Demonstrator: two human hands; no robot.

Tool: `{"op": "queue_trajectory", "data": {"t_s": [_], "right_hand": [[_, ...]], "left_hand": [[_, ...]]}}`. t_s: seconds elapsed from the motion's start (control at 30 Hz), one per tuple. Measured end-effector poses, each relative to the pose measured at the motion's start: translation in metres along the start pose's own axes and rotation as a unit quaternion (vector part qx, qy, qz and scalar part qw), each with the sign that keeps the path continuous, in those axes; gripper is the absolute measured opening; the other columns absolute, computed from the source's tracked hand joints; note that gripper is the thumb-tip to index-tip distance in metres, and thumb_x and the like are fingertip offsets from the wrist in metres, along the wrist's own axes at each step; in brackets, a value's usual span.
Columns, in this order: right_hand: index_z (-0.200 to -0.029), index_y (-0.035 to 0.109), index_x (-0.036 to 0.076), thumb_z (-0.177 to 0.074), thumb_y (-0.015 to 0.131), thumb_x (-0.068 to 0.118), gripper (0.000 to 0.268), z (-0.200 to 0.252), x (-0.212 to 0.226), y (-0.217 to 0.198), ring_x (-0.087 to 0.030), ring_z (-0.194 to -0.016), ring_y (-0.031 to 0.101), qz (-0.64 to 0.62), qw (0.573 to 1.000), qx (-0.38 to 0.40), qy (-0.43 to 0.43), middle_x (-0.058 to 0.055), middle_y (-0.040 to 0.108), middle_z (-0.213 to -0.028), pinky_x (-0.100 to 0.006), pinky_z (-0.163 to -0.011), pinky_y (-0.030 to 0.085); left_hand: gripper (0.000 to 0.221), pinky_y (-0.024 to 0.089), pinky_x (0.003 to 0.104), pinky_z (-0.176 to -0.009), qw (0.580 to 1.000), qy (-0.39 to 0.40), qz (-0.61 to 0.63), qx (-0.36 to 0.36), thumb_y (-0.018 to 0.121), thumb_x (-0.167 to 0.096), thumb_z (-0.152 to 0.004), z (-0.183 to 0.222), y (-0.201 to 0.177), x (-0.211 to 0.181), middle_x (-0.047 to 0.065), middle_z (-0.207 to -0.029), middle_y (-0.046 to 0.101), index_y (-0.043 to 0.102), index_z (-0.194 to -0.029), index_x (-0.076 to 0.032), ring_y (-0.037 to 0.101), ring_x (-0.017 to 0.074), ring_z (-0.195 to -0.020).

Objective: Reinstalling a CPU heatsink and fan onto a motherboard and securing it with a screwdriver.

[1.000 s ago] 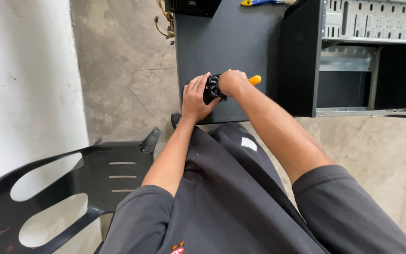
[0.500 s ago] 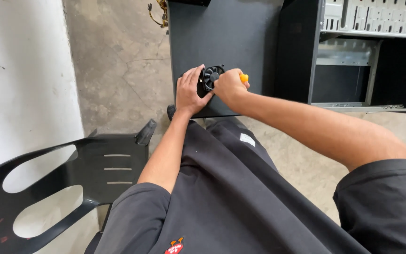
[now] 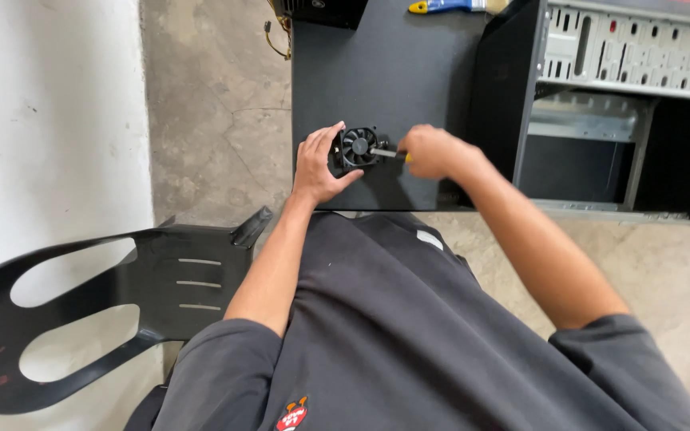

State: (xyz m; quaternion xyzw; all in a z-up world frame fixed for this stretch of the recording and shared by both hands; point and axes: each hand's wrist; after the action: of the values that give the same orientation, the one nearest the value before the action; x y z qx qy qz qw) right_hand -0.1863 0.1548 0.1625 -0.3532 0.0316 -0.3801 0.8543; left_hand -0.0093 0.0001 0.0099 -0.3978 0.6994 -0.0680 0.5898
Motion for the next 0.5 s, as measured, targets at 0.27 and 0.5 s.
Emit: {"op": "queue_trajectory", "data": {"t_s": [0.27, 0.5], "right_hand": [[-0.098, 0.076, 0.009, -0.093, 0.072, 0.027, 0.019, -0.001, -0.027, 0.034, -0.044, -0.08, 0.076, 0.126, 0.975, -0.167, -0.069, -0.018, 0.076, -0.084, -0.054, -0.066, 0.062], [-0.086, 0.079, 0.014, -0.094, 0.071, 0.03, 0.019, 0.0, -0.03, 0.013, -0.037, -0.074, 0.077, 0.249, 0.941, -0.175, -0.147, -0.011, 0.076, -0.079, -0.046, -0.062, 0.062]], "left_hand": [[0.085, 0.046, 0.039, -0.101, 0.999, -0.033, 0.026, 0.016, 0.087, -0.052, -0.073, 0.001, -0.004, -0.016, 0.001, -0.139, 0.064, 0.056, -0.147, -0.023, 0.06, 0.0237, -0.128], [0.084, 0.045, 0.041, -0.109, 0.994, -0.087, 0.07, 0.019, 0.095, -0.033, -0.069, 0.002, 0.0, -0.016, 0.0, -0.135, 0.067, 0.059, -0.145, -0.026, 0.062, 0.026, -0.128]]}}
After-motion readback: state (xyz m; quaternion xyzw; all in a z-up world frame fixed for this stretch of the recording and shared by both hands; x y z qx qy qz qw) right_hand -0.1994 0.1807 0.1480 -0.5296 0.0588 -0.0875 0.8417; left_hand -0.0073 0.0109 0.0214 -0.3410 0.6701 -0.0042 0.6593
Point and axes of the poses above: each hand's wrist, its own z-axis away from the middle knuckle, its own y-axis out of the palm, x = y × z
